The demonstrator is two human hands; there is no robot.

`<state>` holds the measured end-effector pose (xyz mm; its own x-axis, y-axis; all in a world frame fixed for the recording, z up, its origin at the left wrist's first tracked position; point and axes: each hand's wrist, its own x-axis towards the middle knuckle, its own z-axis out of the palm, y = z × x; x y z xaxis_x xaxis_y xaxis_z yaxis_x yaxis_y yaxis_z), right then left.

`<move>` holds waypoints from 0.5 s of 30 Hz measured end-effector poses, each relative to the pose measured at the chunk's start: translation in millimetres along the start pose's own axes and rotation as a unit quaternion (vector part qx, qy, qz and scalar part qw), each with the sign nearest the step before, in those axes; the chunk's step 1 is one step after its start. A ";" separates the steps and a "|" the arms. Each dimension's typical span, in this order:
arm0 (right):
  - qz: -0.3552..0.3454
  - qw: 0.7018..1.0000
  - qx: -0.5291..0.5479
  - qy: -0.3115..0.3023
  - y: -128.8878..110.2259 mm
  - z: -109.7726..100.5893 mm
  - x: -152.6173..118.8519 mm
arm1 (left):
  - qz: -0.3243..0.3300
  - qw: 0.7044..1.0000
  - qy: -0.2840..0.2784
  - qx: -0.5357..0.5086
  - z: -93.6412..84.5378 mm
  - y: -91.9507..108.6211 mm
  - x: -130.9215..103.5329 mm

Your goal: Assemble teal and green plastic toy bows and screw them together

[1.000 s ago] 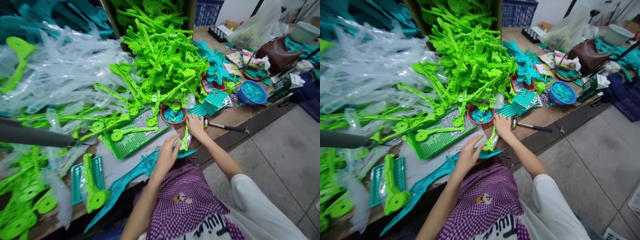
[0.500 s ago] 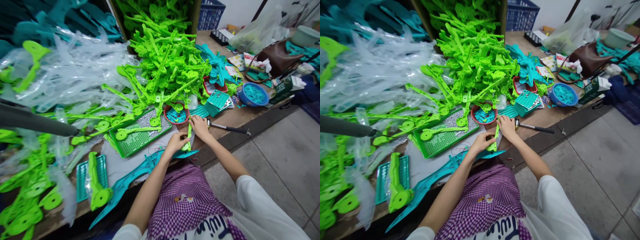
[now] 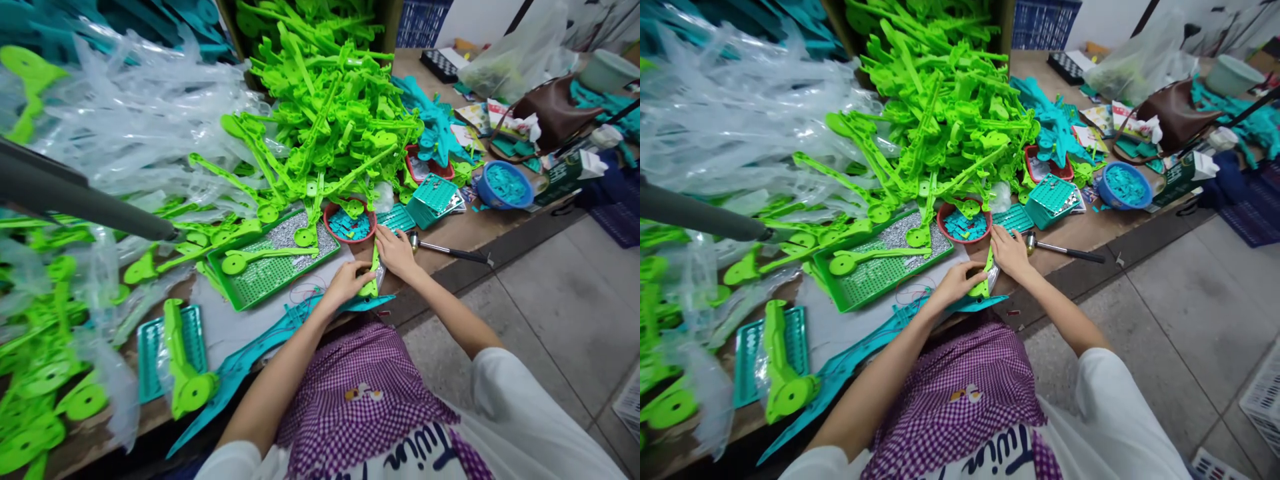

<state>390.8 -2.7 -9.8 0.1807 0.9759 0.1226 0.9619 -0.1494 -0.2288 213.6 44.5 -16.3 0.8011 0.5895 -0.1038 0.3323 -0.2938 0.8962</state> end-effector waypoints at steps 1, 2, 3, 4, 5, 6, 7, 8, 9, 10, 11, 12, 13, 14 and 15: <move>0.002 1.000 0.001 0.001 -0.5 -0.1 -0.3 | 0.010 1.000 -0.007 -0.001 0.0 -1.3 0.1; 0.004 1.000 0.002 0.002 -0.7 0.2 -0.7 | 0.018 1.000 -0.012 0.000 0.0 -2.5 0.1; 0.005 1.000 0.002 0.002 -0.8 0.6 -1.2 | 0.022 1.000 -0.014 0.005 0.2 -3.5 0.1; 0.007 1.000 0.002 0.002 -0.7 1.3 -1.8 | 0.022 1.000 -0.014 0.012 0.5 -4.1 0.1; 0.008 1.000 0.001 0.002 -0.7 2.1 -2.3 | 0.019 1.000 -0.010 0.018 1.0 -4.4 0.0; 0.009 1.000 0.000 0.002 -0.6 3.0 -2.7 | 0.017 1.000 -0.004 0.021 1.8 -4.4 -0.2; 0.010 1.000 -0.001 0.002 -0.5 3.8 -3.0 | 0.016 1.000 0.003 0.023 2.8 -4.2 -0.4; 0.011 1.000 -0.001 0.002 -0.5 4.6 -3.3 | 0.017 1.000 0.010 0.022 3.8 -3.8 -0.7; 0.012 1.000 -0.001 0.003 -0.5 5.2 -3.4 | 0.018 1.000 0.014 0.018 4.7 -3.4 -1.1; 0.013 1.000 -0.001 0.003 -0.4 5.6 -3.5 | 0.018 1.000 0.016 0.012 5.2 -3.2 -1.6; 0.015 1.000 0.000 0.002 -0.2 5.9 -3.5 | 0.017 1.000 0.013 0.004 5.1 -3.1 -2.0; 0.017 1.000 0.000 0.000 0.0 6.1 -3.5 | 0.016 1.000 0.006 -0.006 4.2 -3.2 -2.4; 0.019 1.000 0.000 -0.002 0.2 6.1 -3.4 | 0.017 1.000 -0.002 -0.015 2.6 -3.4 -2.8; 0.021 1.000 0.001 -0.003 0.6 6.0 -3.4 | 0.019 1.000 -0.011 -0.022 0.3 -3.6 -3.2; 0.022 1.000 0.002 -0.004 0.9 6.0 -3.4 | 0.023 0.999 -0.019 -0.026 -2.5 -3.7 -3.5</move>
<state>389.8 -5.2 -16.2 0.2210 0.9696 0.1051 0.9524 -0.1913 -0.2374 208.3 45.4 -18.2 0.8340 0.5464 -0.0772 0.2692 -0.2807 0.9213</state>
